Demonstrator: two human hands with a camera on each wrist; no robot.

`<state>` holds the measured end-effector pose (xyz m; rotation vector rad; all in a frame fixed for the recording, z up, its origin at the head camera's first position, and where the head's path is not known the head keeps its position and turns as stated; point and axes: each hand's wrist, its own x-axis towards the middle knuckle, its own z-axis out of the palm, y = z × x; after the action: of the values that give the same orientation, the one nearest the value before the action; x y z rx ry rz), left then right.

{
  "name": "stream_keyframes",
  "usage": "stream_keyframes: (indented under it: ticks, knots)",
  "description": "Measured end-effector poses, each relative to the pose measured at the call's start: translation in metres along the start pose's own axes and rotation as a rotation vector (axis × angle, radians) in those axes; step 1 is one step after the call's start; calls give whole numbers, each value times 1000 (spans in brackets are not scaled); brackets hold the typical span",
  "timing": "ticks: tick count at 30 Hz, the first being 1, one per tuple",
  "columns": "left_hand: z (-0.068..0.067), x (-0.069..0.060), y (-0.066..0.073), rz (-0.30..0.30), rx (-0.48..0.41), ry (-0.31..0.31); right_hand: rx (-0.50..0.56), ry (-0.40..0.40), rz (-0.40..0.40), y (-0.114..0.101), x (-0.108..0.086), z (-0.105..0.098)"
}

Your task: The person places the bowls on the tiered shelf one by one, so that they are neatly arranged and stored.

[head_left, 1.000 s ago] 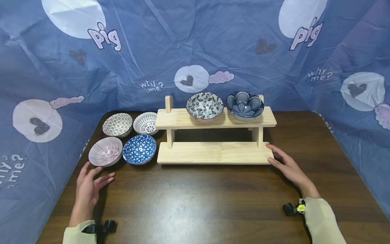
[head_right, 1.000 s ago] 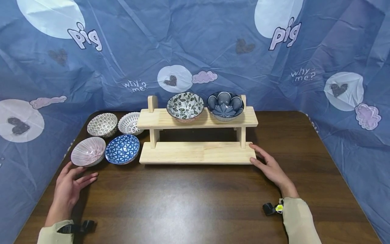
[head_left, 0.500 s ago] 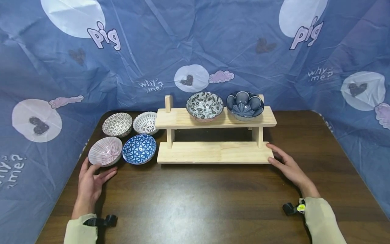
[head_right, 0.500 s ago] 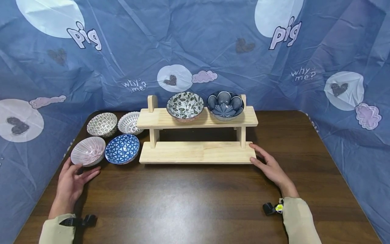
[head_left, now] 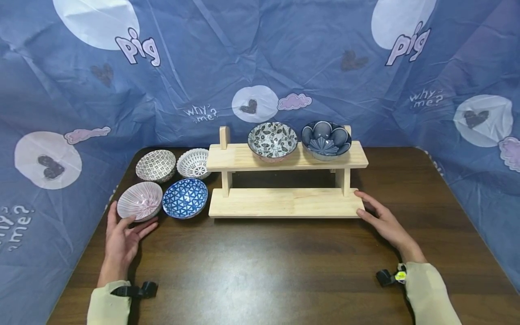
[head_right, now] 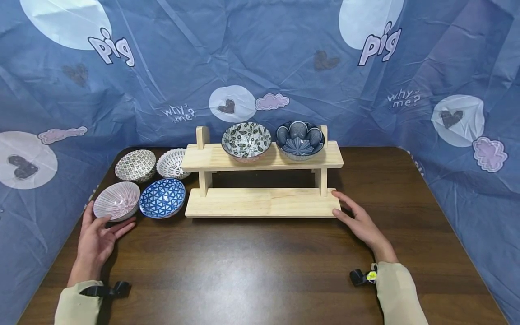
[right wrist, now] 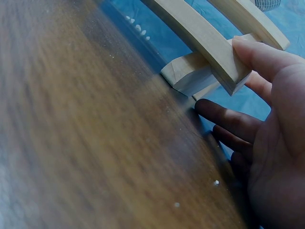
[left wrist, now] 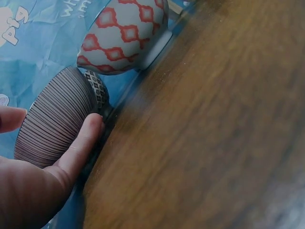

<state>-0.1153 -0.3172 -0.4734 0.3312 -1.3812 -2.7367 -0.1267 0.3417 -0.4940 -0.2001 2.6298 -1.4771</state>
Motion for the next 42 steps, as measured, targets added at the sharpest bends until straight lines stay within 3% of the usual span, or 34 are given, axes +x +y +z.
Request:
stream_keyframes:
  ticks: [5,18,28,42]
  knots:
    - [2,1,1,7,18,37,12,2,-16,-3,1,-1]
    - [4,3,1,19,-47,119,4,1,-12,-3,1,-2]
    - [5,1,2,19,-95,147,2,-6,-12,-3,-1,-2]
    - [3,-3,4,35,-159,133,-24,-2,10,0,0,-1]
